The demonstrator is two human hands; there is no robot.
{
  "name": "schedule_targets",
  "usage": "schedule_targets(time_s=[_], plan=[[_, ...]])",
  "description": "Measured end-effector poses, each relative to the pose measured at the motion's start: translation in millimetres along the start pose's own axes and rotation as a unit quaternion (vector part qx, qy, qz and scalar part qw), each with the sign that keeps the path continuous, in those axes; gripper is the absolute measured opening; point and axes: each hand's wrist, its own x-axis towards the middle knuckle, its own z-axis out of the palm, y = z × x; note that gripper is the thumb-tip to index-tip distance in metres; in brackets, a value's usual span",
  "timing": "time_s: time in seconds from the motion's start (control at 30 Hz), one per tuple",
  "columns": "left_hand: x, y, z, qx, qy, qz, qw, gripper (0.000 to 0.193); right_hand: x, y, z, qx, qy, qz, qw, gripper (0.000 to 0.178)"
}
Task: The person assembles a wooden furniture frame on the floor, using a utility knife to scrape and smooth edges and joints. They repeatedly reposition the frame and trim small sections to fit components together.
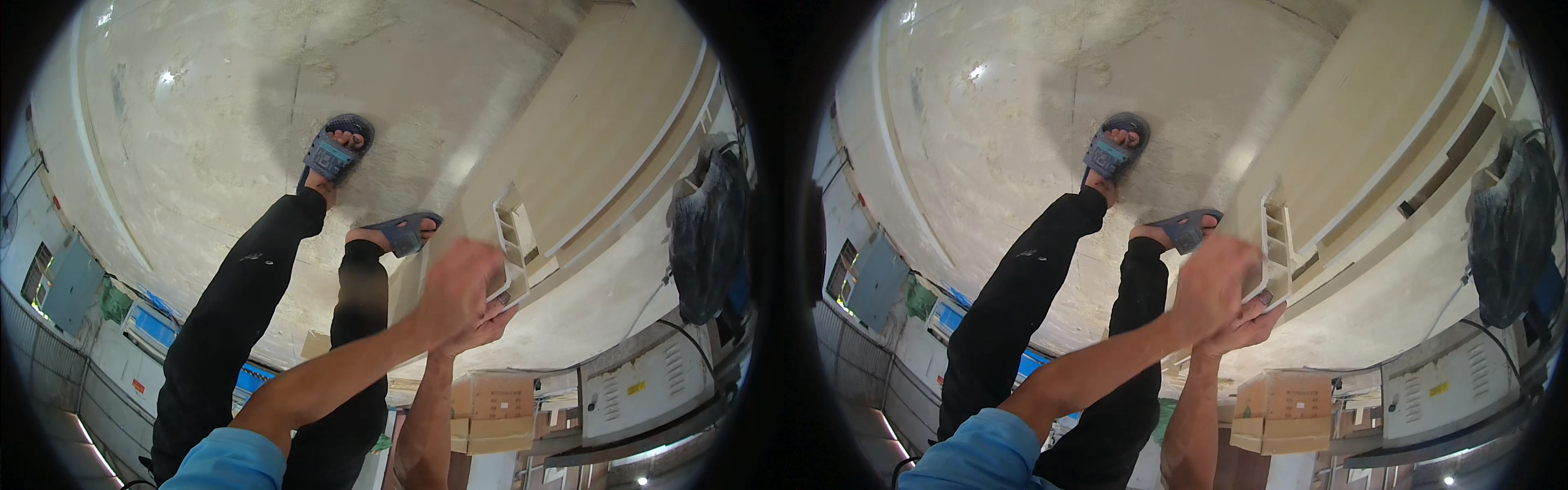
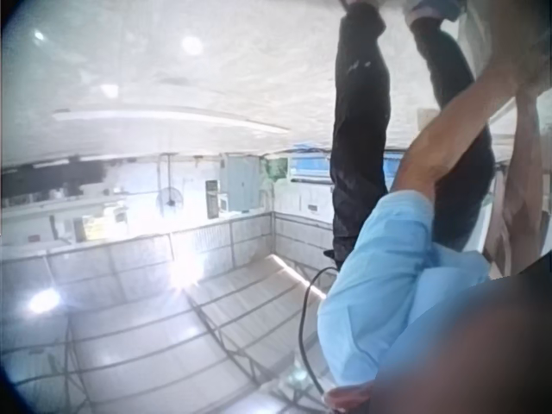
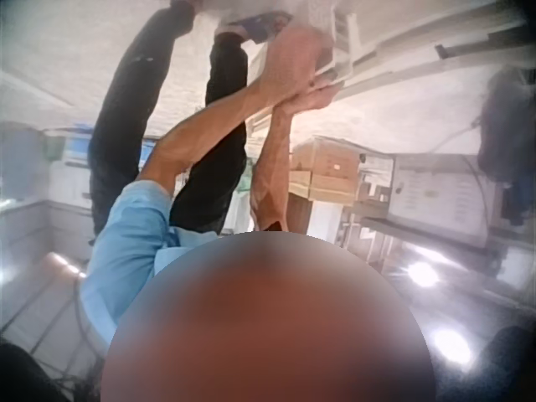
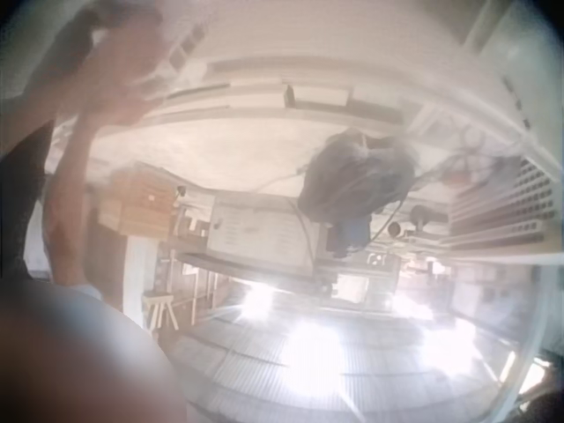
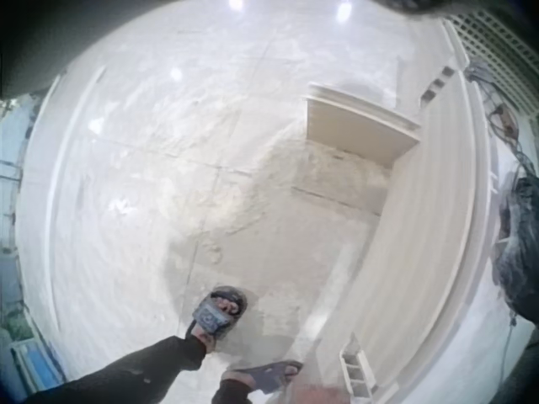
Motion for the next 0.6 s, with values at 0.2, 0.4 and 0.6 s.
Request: schedule_targets(time_s=[0.2,0.4,0.6], plan=[[19.2,-7.4,-4.3,0.031,0.047,-0.056,0.997,0.015,2.3,-4.2,3.9,0.052,0.022,0.015,0.998,0.051],[28.9,-66.4,30.9,0.03,0.046,-0.115,0.992,0.013,12.0,-21.1,-2.4,0.053,-0.01,0.053,0.997,0.049],[-16.0,-7.4,-15.2,-0.029,0.014,-0.103,0.994,0.012,11.3,-27.7,-2.4,0.082,-0.022,0.081,0.993,0.047]])
